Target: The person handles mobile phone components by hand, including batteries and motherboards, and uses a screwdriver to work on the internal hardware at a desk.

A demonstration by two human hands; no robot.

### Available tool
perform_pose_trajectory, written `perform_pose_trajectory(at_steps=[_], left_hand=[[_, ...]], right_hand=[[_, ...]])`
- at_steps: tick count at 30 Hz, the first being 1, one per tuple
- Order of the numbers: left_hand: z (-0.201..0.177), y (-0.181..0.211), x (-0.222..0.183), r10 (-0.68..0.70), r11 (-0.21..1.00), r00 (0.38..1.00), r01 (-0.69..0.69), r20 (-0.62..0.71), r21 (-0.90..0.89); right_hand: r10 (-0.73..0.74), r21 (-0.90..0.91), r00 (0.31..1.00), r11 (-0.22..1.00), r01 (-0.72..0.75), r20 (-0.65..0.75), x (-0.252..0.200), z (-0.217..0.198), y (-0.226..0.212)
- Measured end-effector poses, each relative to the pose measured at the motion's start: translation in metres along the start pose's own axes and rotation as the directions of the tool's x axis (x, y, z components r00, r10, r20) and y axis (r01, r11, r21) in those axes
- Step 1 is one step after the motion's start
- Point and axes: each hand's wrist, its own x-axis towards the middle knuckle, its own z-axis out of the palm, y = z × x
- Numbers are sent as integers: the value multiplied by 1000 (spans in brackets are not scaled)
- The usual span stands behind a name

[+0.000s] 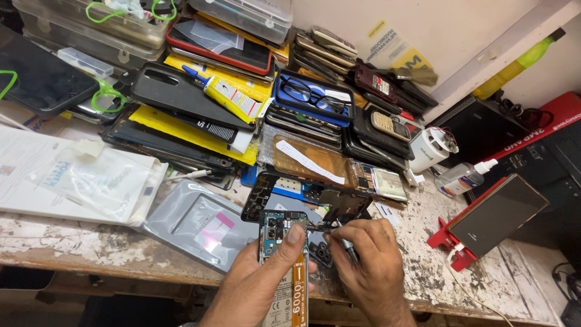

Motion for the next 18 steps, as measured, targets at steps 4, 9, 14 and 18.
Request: perform_pose_trajectory(at_steps=[4, 9, 14, 18], left_hand=[[1, 2, -1, -10, 1000, 1000, 10, -13, 16], [1, 3, -2, 2, 1000, 1000, -2, -16, 2], [1, 3, -1, 70, 997, 997, -70, -15, -41], [-1, 2, -2, 23, 1000, 1000, -23, 0, -16]], right_hand=[[3, -13, 1000, 1000, -3, -9, 1, 1, -1], [-28, -47, 999, 999, 27, -22, 0, 1, -1], [-40, 41, 986, 998, 47, -162, -14, 5, 8], [116, 369, 935, 929, 17, -336, -45, 21, 20]])
